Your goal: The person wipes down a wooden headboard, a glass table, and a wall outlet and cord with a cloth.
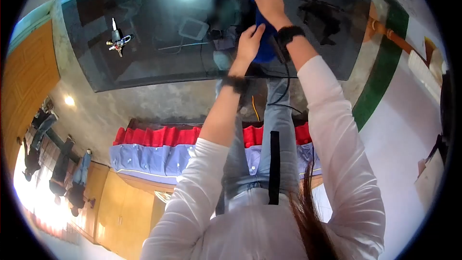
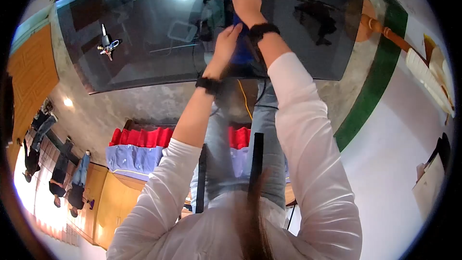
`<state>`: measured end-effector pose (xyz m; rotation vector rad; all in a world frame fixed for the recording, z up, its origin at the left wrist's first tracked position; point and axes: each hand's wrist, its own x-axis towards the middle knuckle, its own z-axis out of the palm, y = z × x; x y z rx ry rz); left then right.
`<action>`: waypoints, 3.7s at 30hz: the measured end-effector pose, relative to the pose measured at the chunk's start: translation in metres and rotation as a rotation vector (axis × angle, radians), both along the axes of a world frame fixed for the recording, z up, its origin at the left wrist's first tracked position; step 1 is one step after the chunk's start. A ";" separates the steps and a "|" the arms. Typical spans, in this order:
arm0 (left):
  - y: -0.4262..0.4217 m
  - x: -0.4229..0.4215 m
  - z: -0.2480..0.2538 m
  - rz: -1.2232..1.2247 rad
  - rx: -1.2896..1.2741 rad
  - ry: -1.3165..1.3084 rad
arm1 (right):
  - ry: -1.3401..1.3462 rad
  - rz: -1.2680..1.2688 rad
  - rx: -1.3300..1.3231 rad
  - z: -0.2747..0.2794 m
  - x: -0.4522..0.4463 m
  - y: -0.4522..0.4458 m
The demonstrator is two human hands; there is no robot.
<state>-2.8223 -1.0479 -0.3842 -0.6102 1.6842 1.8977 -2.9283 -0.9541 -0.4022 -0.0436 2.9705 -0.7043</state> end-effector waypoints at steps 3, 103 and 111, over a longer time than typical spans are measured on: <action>-0.012 0.043 0.023 -0.099 0.026 -0.104 | -0.215 0.008 0.065 0.008 0.051 -0.003; 0.190 0.104 0.039 -0.520 -0.522 0.087 | -0.365 -0.096 -0.004 0.015 0.133 0.208; 0.214 0.078 0.051 -0.541 -0.572 0.097 | -0.303 -0.203 0.109 0.012 0.110 0.229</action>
